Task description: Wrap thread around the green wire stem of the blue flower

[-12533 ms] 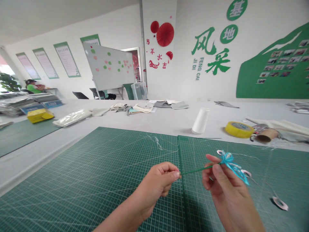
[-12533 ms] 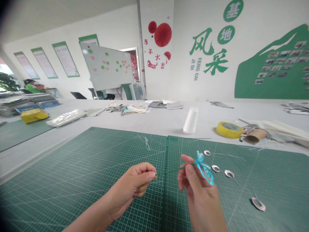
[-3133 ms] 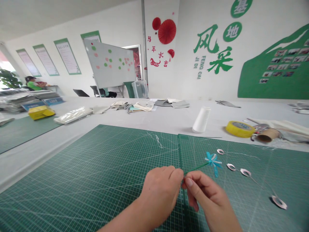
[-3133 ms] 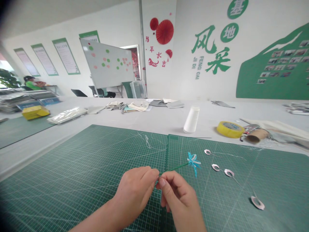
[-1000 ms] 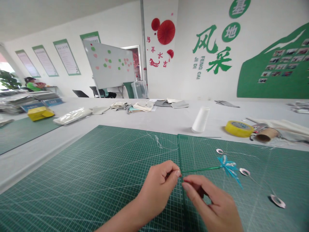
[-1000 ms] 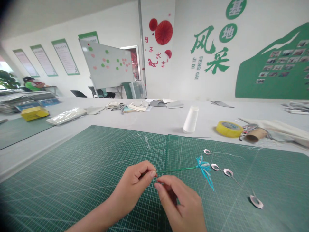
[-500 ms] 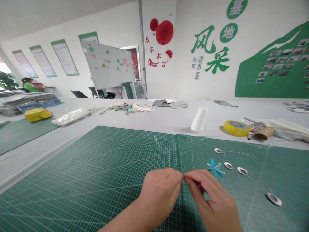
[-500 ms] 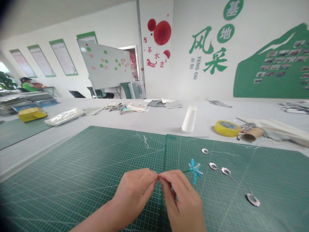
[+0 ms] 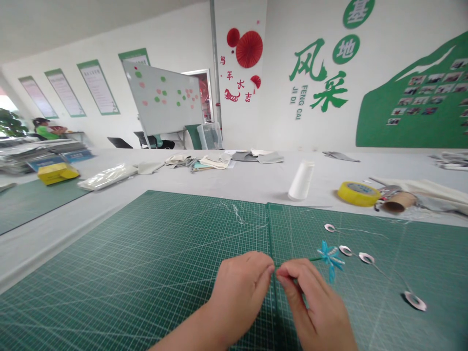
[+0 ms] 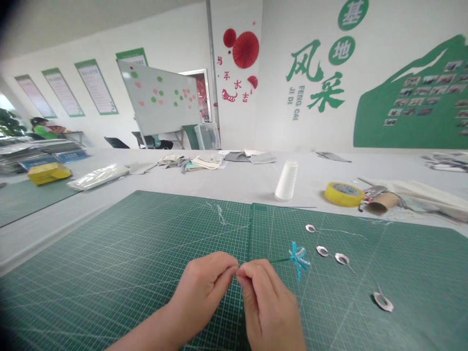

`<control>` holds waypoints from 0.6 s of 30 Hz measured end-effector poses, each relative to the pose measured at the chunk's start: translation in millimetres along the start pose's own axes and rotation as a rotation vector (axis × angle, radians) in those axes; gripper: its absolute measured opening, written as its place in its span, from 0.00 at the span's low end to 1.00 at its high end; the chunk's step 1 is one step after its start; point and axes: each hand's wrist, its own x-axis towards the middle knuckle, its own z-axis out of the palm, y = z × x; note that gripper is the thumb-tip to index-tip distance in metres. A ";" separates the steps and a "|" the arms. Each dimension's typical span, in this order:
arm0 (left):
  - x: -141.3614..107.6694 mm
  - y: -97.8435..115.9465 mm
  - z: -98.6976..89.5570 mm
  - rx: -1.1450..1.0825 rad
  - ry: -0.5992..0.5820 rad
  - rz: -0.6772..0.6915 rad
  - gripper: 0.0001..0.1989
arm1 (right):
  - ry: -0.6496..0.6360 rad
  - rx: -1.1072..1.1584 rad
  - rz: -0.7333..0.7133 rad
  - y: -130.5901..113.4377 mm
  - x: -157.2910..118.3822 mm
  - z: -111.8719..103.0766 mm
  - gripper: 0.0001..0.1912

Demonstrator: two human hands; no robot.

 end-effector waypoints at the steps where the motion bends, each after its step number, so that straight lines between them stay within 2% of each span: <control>1: 0.5 1.2 -0.6 -0.062 0.012 -0.037 0.12 | -0.002 0.005 0.013 -0.4 -0.1 0.5 0.06; 6: 4.8 5.4 -4.2 -0.372 0.010 -0.211 0.12 | 0.003 0.040 0.053 -1.5 0.8 2.8 0.07; 11: 8.9 1.2 -7.4 -0.488 0.059 -0.254 0.10 | -0.019 0.067 0.051 -5.5 1.8 3.3 0.06; 13: 9.1 0.2 -7.9 -0.476 0.080 -0.242 0.11 | -0.028 0.090 0.127 -5.4 1.9 1.8 0.06; 15: 8.3 0.6 -7.9 -0.442 0.101 -0.222 0.11 | -0.016 0.163 0.268 -3.3 2.0 -0.1 0.06; 18: 5.3 2.4 -6.4 -0.364 0.109 -0.189 0.11 | 0.018 0.423 0.477 0.7 3.0 -1.2 0.13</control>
